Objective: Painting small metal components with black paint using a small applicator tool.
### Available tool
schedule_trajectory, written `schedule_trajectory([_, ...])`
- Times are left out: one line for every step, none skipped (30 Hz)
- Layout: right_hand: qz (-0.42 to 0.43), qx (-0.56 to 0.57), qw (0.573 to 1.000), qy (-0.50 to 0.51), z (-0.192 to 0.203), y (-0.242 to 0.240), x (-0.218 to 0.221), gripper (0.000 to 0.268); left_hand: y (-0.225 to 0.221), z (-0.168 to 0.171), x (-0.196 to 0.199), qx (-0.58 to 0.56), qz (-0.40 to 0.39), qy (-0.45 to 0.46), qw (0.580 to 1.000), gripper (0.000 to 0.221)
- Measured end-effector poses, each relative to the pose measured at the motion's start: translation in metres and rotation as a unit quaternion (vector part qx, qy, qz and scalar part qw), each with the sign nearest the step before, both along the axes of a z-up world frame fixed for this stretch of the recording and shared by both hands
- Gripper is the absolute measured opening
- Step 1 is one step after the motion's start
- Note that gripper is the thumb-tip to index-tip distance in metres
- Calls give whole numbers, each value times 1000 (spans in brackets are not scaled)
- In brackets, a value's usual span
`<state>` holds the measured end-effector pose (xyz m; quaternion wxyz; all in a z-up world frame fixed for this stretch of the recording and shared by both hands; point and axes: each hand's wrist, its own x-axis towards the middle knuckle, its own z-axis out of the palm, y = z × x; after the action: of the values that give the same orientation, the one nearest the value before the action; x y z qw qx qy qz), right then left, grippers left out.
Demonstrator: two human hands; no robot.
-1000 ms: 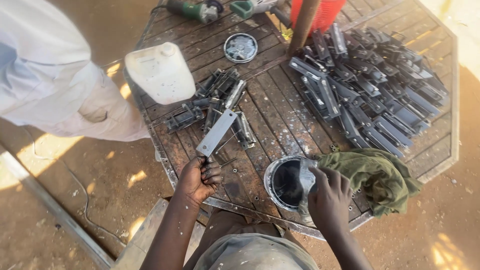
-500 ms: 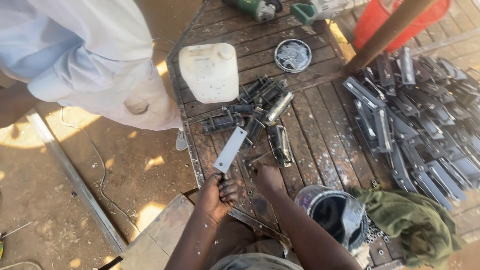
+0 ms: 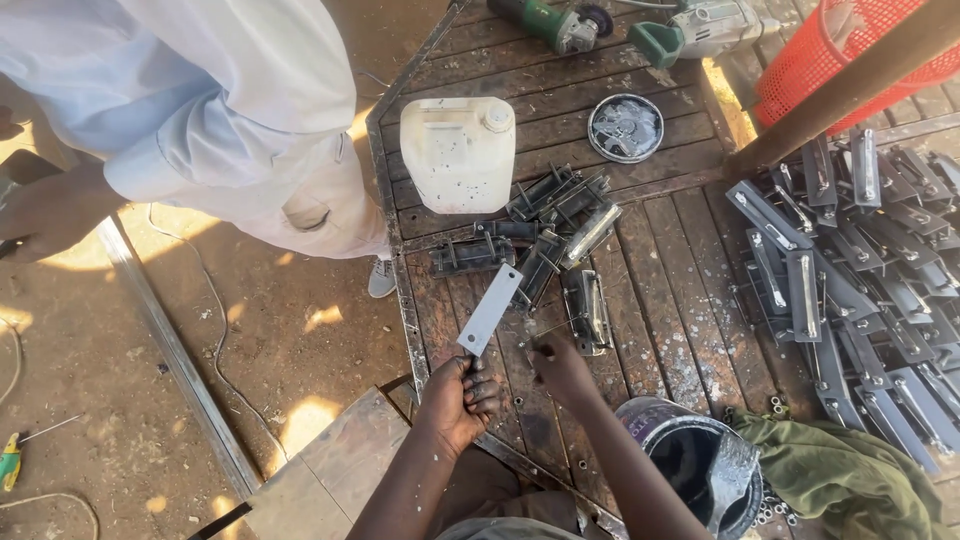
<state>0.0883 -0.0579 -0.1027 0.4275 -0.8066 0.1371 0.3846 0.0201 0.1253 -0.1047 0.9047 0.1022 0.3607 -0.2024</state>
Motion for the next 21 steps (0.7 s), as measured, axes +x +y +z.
schedule_trajectory([-1,0,1000,-1,8,-12,-3,23,-2,5,0,0,-1,-1,1000,19])
schedule_trajectory([-76,81,993,-31,16,-24,-5,19,-5,10,2,40,7,9,999,18])
schedule_trajectory([-149,161,974,-61,24,-38,-7,19,-9,15,3,80,15,18,997,17])
schedule_trajectory([-152,160,973,-66,35,-45,-9,19,-15,27,6,78,12,14,997,17])
schedule_trajectory([-213,179,958,-70,46,-53,-12,9,-21,40,9,245,-38,28,968,15])
schedule_trajectory([-274,197,938,-75,57,-61,-16,7,-28,52,11,404,-87,38,910,32])
schedule_trajectory([-278,196,937,-80,50,-72,-18,7,-27,42,10,402,-90,33,911,32])
schedule_trajectory([-331,236,909,-95,44,-84,-20,11,-27,31,8,427,-84,11,900,28])
schedule_trajectory([-381,276,875,-110,37,-96,-23,16,-27,20,7,451,-77,-12,889,25])
schedule_trajectory([-386,274,873,-115,48,-102,-27,16,-32,22,5,449,-82,-17,890,25])
schedule_trajectory([-449,309,833,-96,58,-108,-30,19,-38,25,3,317,-36,-40,947,13])
schedule_trajectory([-509,344,785,-77,68,-112,-33,22,-42,28,2,179,9,-62,982,17])
schedule_trajectory([-513,346,782,-82,69,-116,-37,22,-47,25,1,179,3,-67,982,17])
schedule_trajectory([-528,403,745,-61,70,-120,-40,21,-52,21,0,50,-7,-89,995,19])
schedule_trajectory([-540,458,705,-39,70,-124,-44,19,-57,18,-1,-81,-19,-108,991,22])
schedule_trajectory([-546,461,698,-45,76,-122,-46,19,-64,27,-3,-80,-30,-110,990,22])
schedule_trajectory([-515,504,692,-43,81,-121,-49,23,-72,35,-5,-134,-20,-125,983,22])
schedule_trajectory([-482,544,686,-41,87,-122,-52,27,-81,44,-9,-188,-12,-136,973,23])
schedule_trajectory([-489,545,679,-48,101,-117,-52,27,-87,51,-8,-189,-23,-136,972,23])
schedule_trajectory([-495,533,685,-41,114,-114,-52,21,-95,59,-9,-212,-22,-144,966,18])
schedule_trajectory([-502,521,690,-34,128,-109,-52,16,-102,66,-10,-236,-21,-152,960,14])
